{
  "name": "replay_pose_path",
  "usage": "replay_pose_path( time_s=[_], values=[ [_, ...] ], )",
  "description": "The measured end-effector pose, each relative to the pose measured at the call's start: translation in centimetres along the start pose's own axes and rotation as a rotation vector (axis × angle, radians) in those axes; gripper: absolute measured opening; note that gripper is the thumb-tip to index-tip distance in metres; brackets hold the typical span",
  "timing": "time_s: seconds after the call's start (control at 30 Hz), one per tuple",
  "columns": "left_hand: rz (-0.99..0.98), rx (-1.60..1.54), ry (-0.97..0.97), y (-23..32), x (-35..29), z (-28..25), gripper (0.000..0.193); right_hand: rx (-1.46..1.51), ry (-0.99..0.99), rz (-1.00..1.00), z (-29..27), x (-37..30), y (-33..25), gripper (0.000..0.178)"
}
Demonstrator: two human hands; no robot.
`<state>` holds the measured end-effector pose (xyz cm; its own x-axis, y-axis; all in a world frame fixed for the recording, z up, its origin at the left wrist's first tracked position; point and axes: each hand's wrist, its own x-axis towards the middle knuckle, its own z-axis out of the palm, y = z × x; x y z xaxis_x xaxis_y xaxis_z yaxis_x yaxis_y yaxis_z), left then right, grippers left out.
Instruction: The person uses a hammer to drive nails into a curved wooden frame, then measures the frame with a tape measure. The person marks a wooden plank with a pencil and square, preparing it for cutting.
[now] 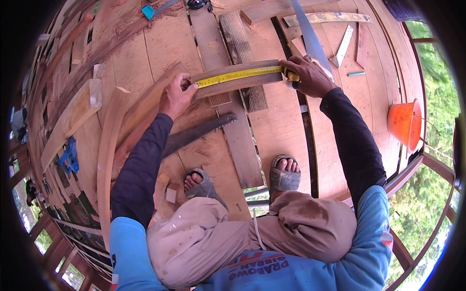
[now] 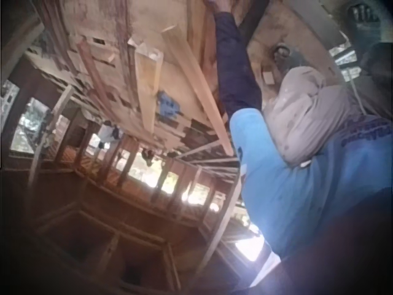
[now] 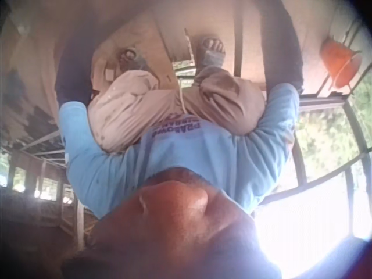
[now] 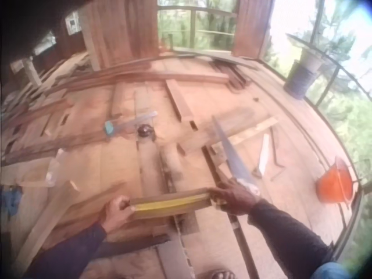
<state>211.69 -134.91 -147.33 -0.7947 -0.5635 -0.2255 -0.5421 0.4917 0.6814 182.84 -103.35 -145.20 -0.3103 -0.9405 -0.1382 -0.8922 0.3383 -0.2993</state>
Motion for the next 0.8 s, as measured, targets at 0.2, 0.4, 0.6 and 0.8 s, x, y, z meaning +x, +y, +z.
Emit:
replay_pose_path(
  time_s=[0.2,0.4,0.6,0.8],
  values=[
    [0.452,0.259,0.081,5.2,1.9,1.3,0.041,-0.027,0.008,0.050,0.1,-0.6,0.2,0.072],
    [0.648,0.179,-0.013,9.0,4.4,6.4,0.035,-0.003,0.018,0.025,-0.1,-0.2,0.0,0.071],
    [0.571,0.148,-0.077,9.4,5.8,10.0,0.018,0.040,0.082,0.028,0.0,-0.8,0.7,0.068],
    [0.625,0.102,0.006,9.1,5.7,10.6,0.014,0.268,0.215,0.071,-0.5,-2.1,1.7,0.066]
  ],
)
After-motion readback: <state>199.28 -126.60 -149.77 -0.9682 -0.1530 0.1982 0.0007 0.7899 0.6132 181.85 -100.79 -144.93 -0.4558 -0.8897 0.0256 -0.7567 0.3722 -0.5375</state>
